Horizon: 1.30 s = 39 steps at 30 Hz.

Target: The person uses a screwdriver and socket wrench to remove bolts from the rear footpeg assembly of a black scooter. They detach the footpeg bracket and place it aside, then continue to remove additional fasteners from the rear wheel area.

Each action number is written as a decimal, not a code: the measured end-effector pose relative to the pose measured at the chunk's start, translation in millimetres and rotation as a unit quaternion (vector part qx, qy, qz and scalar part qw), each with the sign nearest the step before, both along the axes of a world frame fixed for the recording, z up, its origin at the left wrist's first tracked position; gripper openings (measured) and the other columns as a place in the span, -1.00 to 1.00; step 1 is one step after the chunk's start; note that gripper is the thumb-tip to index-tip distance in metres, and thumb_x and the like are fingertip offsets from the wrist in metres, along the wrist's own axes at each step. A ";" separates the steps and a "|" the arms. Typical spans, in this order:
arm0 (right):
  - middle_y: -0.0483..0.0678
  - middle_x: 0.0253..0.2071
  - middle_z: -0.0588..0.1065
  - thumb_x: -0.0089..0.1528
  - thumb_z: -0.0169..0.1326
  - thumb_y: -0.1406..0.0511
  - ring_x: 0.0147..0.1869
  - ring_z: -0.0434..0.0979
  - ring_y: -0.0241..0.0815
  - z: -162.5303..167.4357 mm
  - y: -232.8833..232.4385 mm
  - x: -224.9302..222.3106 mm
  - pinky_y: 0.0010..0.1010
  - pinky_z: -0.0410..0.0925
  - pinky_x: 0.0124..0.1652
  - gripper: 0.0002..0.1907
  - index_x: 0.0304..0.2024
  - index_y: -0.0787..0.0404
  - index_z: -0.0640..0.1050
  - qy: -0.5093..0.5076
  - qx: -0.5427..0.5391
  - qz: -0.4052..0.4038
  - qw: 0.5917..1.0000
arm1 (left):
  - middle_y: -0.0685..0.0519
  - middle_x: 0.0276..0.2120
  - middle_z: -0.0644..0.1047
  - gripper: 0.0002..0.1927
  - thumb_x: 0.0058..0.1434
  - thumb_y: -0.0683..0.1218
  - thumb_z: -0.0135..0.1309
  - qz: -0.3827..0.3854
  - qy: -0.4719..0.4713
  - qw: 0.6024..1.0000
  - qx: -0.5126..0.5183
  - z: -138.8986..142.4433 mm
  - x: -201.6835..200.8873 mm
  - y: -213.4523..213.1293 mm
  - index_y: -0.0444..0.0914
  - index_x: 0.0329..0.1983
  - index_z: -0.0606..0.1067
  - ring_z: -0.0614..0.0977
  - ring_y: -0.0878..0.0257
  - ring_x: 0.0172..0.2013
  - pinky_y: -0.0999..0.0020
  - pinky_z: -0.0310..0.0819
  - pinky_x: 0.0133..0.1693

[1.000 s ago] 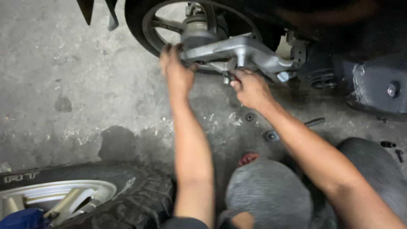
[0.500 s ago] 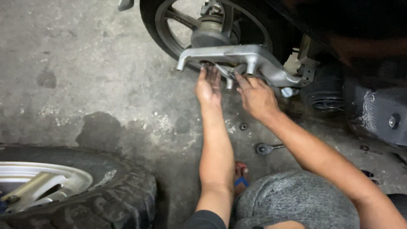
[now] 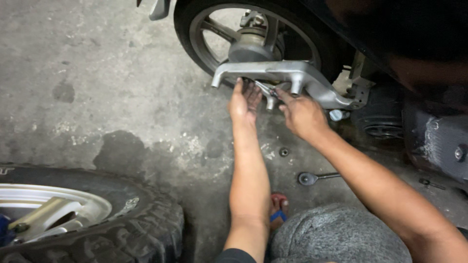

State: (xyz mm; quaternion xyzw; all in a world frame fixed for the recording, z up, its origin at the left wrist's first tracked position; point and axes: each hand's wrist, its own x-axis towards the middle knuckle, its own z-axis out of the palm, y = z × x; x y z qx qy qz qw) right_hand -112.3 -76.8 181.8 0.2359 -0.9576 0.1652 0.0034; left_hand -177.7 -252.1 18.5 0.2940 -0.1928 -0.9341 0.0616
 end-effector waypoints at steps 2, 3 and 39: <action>0.22 -0.17 0.58 0.29 0.10 0.25 -0.08 0.57 0.24 -0.2 0.9 -0.4 0.02 0.41 -0.06 -0.51 0.30 0.05 0.48 -0.001 0.008 -0.002 1.000 | -0.09 -0.18 0.62 -0.60 0.27 0.04 0.14 -0.012 0.004 1.000 -0.017 5.4 0.3 -4.7 -0.25 0.09 0.49 0.66 0.03 -0.21 0.07 0.60 -0.15; 0.22 -0.15 0.58 0.27 0.11 0.26 -0.08 0.57 0.24 -0.8 1.0 -0.8 0.02 0.41 -0.06 -0.50 0.29 0.07 0.49 0.021 -0.009 0.010 1.000 | -0.09 -0.20 0.62 -0.60 0.25 0.00 0.15 -0.017 0.009 0.999 -0.028 7.0 -0.4 -7.4 -0.24 0.10 0.50 0.67 0.03 -0.22 0.07 0.61 -0.16; 0.00 0.12 0.40 0.15 0.02 0.32 0.20 0.46 0.05 -57.6 222.4 117.1 -0.14 0.41 0.05 -0.37 0.31 0.06 0.33 -0.158 0.243 0.115 0.950 | 0.04 -0.42 0.53 -0.77 0.40 0.03 0.16 -0.247 -0.019 0.964 -0.100 -110.9 139.8 54.5 -0.22 -0.20 0.50 0.54 0.18 -0.42 0.23 0.45 -0.35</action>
